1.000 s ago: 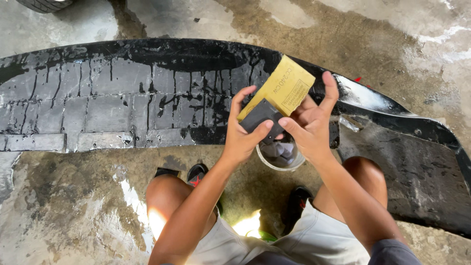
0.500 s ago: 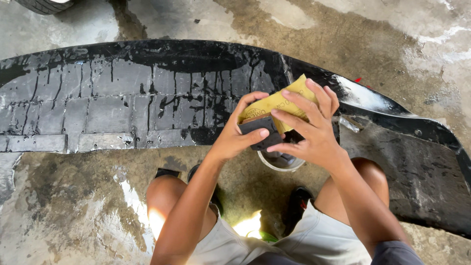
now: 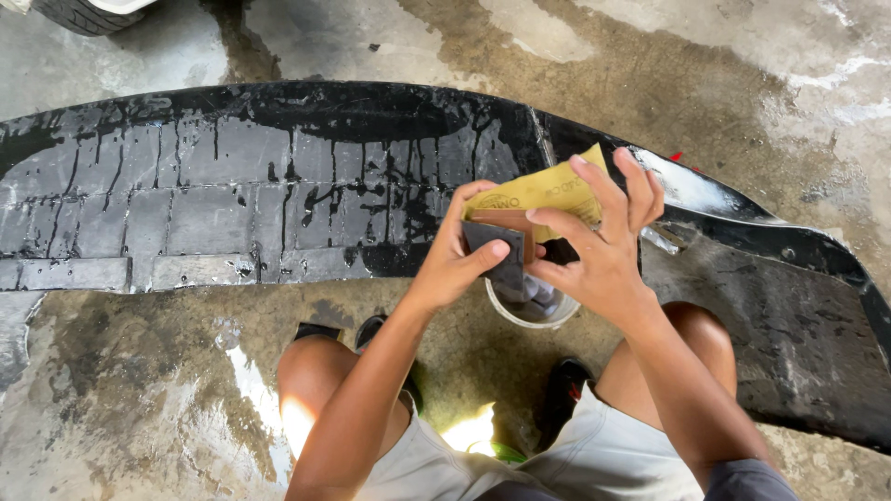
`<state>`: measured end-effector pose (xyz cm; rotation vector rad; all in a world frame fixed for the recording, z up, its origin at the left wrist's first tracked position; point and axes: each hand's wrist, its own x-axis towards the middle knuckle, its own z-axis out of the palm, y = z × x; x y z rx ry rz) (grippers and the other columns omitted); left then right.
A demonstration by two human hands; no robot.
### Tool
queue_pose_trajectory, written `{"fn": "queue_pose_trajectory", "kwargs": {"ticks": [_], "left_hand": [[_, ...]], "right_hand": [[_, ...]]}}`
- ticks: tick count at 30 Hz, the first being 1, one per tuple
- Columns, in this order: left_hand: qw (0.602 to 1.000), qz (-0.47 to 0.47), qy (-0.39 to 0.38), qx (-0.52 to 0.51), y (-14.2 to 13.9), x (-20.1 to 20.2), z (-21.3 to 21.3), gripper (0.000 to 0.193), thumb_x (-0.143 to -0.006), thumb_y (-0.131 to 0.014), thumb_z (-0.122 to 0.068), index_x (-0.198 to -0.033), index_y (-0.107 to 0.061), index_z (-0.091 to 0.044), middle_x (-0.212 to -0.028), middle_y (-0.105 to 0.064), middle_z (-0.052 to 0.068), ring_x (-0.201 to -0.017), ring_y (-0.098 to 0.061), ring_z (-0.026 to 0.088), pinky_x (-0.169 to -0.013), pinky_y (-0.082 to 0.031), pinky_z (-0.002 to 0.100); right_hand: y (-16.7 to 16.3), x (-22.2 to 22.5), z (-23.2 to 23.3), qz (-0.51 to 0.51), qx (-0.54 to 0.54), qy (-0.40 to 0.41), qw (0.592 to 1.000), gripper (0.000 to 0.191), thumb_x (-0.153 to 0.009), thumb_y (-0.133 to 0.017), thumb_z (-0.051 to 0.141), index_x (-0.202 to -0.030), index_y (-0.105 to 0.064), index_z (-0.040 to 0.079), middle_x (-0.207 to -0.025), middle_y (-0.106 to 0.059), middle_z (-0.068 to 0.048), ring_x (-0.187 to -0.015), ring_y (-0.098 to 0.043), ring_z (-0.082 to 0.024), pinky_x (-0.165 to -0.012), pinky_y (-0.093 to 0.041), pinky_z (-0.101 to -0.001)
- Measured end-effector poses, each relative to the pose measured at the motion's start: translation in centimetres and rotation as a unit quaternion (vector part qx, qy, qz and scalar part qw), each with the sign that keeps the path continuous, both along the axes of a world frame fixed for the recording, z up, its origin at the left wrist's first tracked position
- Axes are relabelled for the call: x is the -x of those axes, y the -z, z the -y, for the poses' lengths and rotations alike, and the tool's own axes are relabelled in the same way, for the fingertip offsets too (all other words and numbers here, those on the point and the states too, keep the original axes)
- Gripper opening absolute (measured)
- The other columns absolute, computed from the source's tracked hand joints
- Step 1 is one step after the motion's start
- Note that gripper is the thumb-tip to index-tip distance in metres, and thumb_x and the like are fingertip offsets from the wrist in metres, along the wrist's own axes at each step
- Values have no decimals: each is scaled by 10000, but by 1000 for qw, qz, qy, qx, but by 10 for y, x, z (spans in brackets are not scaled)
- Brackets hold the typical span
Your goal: The person prepares sandpaper by tearing a sheet and wrapping it around a sanding block. They then sand a black car bumper with the block, moving it back and forth across the surface.
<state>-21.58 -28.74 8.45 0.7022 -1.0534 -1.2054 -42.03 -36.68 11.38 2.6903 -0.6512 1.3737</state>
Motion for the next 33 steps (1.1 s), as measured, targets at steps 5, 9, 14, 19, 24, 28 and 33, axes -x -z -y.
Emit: {"fn": "queue_pose_trajectory", "kwargs": {"ticks": [5, 9, 14, 19, 24, 28, 33], "left_hand": [[997, 65, -9, 31, 5, -1, 0, 655, -1025, -719, -377, -1506, -421, -48, -1363, -596, 77, -1272, -577, 133, -1109, -480, 297], [991, 106, -73, 25, 7, 7, -2, 559, -968, -791, -283, -1378, -499, -40, -1219, -632, 56, -1138, -581, 114, -1014, -491, 289], [962, 155, -223, 23, 10, 27, 1, 574, -854, -876, -202, -1268, -518, -30, -1121, -657, 46, -1075, -610, 121, -969, -515, 300], [964, 165, -193, 80, 13, 26, -1, 828, -840, -883, -364, -1385, -362, -22, -1221, -562, 101, -1166, -551, 161, -1032, -477, 334], [978, 175, -87, 77, 3, 13, -13, 611, -1106, -476, -397, -1546, -255, -35, -1472, -434, 157, -1463, -406, 236, -1270, -259, 384], [973, 224, -4, 47, -13, 3, -18, 604, -1090, -444, -273, -1585, -205, -24, -1557, -441, 193, -1497, -387, 273, -1270, -230, 408], [977, 203, 43, 42, -26, -3, -16, 550, -1107, -454, -216, -1586, -260, -27, -1543, -469, 157, -1436, -443, 224, -1232, -332, 379]], "right_hand": [[1, 3, 2, -3, 20, 15, 1000, 519, -700, -961, 441, -1149, -754, 284, -1584, -421, -78, -1532, -217, -393, -1228, -121, -602], [5, -2, -1, 1, -7, 22, 1000, 481, -681, -920, 361, -1121, -747, 271, -1573, -438, -90, -1527, -241, -396, -1231, -117, -604], [15, -11, -7, 2, 10, 58, 998, 377, -750, -854, 266, -1111, -747, 247, -1554, -462, -82, -1525, -256, -382, -1241, -116, -577], [17, -14, -6, 3, -2, 64, 998, 351, -850, -889, 372, -1125, -728, 223, -1551, -483, -58, -1533, -270, -362, -1246, -117, -571], [13, -12, -1, 14, -8, 54, 998, 385, -829, -891, 373, -1123, -721, 192, -1539, -486, -74, -1515, -277, -367, -1233, -124, -569], [12, -12, 0, 21, -10, 51, 998, 351, -836, -904, 291, -1127, -739, 187, -1547, -494, -66, -1523, -283, -356, -1232, -141, -555], [12, -9, 0, 8, -16, 79, 997, 325, -765, -803, 141, -1081, -762, 203, -1550, -512, -50, -1547, -297, -345, -1221, -158, -517]]}}
